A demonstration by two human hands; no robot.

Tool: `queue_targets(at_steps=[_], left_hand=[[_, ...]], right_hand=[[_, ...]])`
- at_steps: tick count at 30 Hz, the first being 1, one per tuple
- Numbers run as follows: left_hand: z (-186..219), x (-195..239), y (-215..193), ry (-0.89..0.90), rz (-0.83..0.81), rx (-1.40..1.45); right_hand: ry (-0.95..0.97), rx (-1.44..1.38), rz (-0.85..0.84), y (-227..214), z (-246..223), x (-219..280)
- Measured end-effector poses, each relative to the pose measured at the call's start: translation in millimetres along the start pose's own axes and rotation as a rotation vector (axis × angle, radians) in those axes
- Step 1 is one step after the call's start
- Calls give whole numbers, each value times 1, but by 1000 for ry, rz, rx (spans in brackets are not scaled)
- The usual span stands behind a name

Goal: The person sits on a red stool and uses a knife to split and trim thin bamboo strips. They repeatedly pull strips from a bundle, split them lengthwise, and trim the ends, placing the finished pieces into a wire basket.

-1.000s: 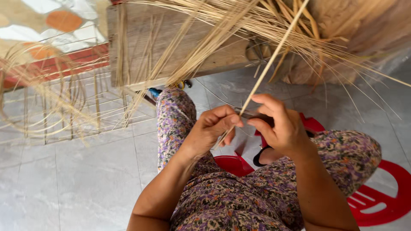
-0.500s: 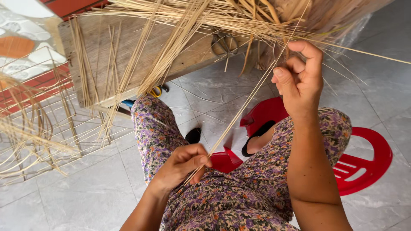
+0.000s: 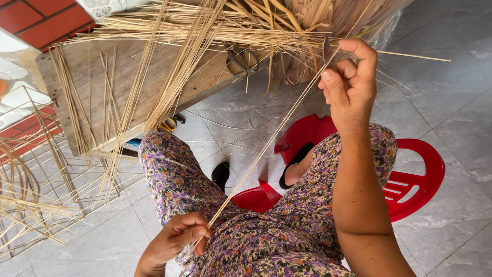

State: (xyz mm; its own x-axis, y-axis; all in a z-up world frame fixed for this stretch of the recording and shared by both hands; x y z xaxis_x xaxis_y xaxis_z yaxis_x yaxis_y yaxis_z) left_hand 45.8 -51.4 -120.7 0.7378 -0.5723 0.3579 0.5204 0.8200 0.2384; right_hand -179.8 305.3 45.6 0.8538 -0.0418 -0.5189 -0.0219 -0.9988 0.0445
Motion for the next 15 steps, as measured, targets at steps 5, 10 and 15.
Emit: queue_targets(at_steps=[5, 10, 15], left_hand=[[-17, 30, -39, 18, -4, -121], [-30, 70, -82, -98, 74, -172], [-20, 93, -103, -95, 191, -274]], right_hand=[[8, -64, 26, -13, 4, -5], [-7, -73, 79, -30, 11, -12], [22, -125, 238, -74, 30, -14]])
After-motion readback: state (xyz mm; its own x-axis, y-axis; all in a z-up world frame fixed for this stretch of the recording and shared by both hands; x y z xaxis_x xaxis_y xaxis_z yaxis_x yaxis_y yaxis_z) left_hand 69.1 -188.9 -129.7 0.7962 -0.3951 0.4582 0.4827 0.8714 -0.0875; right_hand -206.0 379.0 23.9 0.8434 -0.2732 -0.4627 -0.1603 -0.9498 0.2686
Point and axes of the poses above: each hand's wrist, its own x-axis away from the middle knuckle, its own y-axis out of the palm, z = x × y, the point moved 9 cm from there along -x, towards the middle knuckle, and after that the axes turned 9 degrees about -x, right-handed, at the moved point
